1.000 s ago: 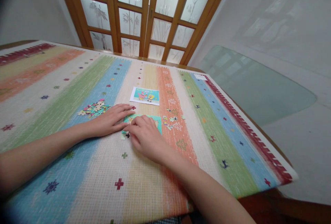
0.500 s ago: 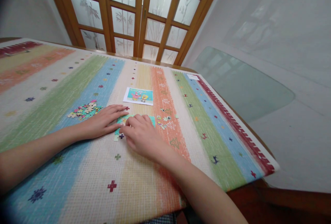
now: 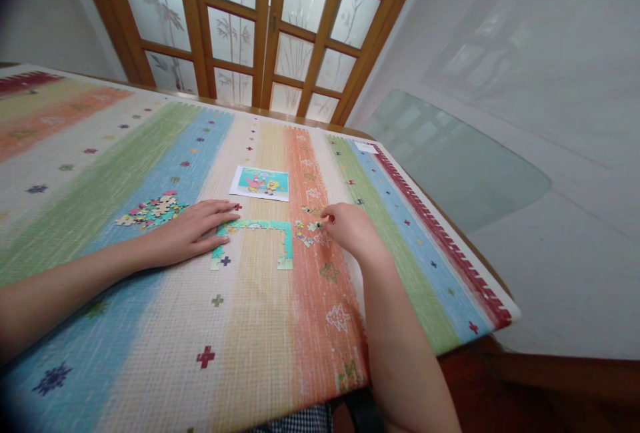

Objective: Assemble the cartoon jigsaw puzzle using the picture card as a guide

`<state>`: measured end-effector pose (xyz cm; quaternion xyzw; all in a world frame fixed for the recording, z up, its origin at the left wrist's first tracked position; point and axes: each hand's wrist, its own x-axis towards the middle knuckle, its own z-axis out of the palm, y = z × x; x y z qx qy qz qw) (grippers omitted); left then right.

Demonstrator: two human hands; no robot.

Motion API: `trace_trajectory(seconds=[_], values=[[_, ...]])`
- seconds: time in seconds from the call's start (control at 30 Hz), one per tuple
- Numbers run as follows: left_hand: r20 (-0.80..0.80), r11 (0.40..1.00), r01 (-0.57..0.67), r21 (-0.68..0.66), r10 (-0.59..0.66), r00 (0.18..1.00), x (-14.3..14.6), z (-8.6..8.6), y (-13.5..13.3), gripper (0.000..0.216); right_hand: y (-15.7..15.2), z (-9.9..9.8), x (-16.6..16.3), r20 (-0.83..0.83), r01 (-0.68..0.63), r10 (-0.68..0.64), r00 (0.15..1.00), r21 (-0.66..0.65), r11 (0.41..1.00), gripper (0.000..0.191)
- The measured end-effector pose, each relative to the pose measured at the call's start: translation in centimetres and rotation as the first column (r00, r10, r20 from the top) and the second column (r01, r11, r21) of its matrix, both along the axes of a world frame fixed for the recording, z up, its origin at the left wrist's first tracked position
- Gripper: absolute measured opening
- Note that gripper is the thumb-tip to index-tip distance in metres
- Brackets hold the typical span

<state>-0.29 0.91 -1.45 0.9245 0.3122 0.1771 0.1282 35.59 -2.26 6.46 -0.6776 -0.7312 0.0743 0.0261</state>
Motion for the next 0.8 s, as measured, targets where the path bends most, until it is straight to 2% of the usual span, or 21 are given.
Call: trace_trajectory(seconds=[0.17,0.5,0.67,0.8], values=[[-0.019,1.000,0.001,0.005,-0.001,1.000,-0.1,0.0,0.0,0.049,0.6,-0.9,1.1,-0.003,-0.024,0.024,1.000,-0.092,0.996,0.020],[-0.041,1.000,0.004,0.027,-0.003,0.999,0.0,0.1,0.0,0.048,1.3,-1.9,1.7,0.013,-0.065,0.066,0.998,-0.078,0.995,0.021],[-0.027,1.000,0.004,0.028,-0.003,1.000,0.0,0.0,0.0,0.048,1.3,-2.0,1.4,-0.006,-0.065,0.065,0.998,-0.022,0.998,0.020],[-0.015,1.000,0.004,0.021,-0.003,1.000,0.0,0.1,0.0,0.048,1.6,-2.6,0.2,0.013,-0.054,0.053,0.999,0.116,0.992,0.024]])
